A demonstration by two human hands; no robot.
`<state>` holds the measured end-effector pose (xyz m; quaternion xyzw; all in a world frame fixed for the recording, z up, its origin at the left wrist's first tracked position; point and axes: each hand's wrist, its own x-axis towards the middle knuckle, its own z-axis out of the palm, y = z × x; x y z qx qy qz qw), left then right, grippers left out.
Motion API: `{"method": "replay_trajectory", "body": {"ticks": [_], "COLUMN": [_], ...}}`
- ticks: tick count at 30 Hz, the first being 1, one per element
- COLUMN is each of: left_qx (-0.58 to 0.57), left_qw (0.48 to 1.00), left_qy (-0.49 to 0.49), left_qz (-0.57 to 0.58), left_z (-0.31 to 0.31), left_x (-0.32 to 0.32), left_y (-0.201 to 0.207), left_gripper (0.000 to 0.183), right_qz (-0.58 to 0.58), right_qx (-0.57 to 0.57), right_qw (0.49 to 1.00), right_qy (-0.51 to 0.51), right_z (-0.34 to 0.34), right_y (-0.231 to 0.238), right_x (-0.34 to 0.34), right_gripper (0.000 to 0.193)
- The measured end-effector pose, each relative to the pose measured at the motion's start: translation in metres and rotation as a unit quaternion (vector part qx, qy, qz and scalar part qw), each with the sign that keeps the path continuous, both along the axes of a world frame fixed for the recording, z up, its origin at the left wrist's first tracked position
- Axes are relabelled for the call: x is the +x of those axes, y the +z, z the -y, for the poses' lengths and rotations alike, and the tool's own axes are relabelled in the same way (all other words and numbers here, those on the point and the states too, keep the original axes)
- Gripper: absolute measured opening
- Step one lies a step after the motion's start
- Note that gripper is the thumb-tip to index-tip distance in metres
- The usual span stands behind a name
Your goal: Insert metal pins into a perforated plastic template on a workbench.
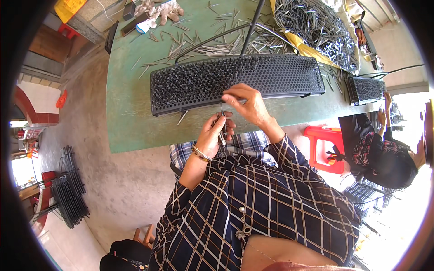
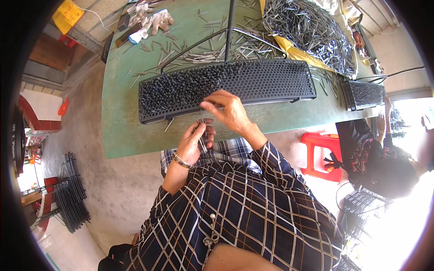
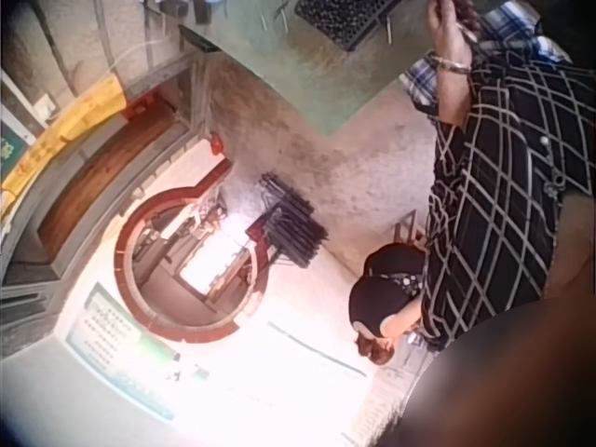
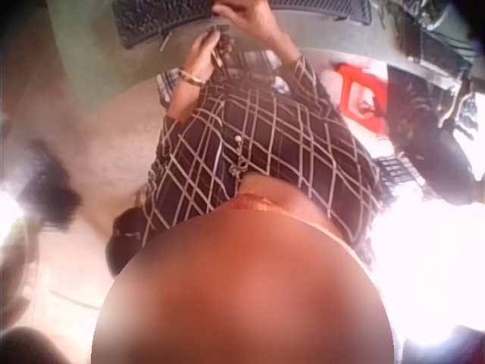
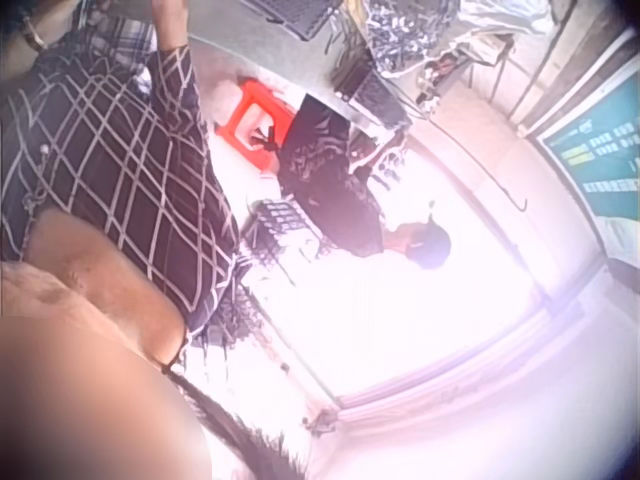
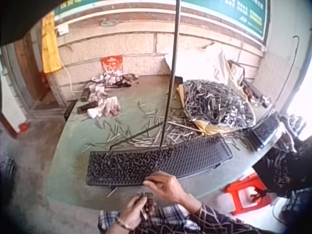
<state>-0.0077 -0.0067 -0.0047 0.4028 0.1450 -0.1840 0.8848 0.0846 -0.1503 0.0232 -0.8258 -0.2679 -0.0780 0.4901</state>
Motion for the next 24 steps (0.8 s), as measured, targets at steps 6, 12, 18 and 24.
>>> {"method": "replay_trajectory", "body": {"ticks": [6, 12, 18, 24], "left_qx": [0.047, -0.043, -0.077, -0.08], "left_qw": [0.997, 0.998, 0.995, 0.995], "left_qy": [-0.02, -0.035, -0.042, -0.056], "left_qz": [0.051, -0.029, -0.052, -0.037], "left_z": [0.003, 0.0, -0.002, -0.003], "left_x": [0.0, -0.001, -0.002, -0.001], "left_y": [0.002, -0.012, -0.015, 0.002], "left_gripper": [0.029, 0.032, 0.033, 0.038], "right_qz": [-0.203, -0.147, -0.025, 0.148], "right_qx": [-0.02, 0.103, 0.09, 0.003], "right_qw": [0.976, 0.982, 0.993, 0.989], "right_qy": [0.078, -0.061, -0.069, -0.03], "right_z": [0.004, -0.004, -0.016, -0.013], "right_y": [0.005, 0.012, -0.005, -0.019], "right_x": [-0.006, 0.003, 0.014, 0.017], "right_gripper": [0.02, 0.018, 0.015, 0.014]}}
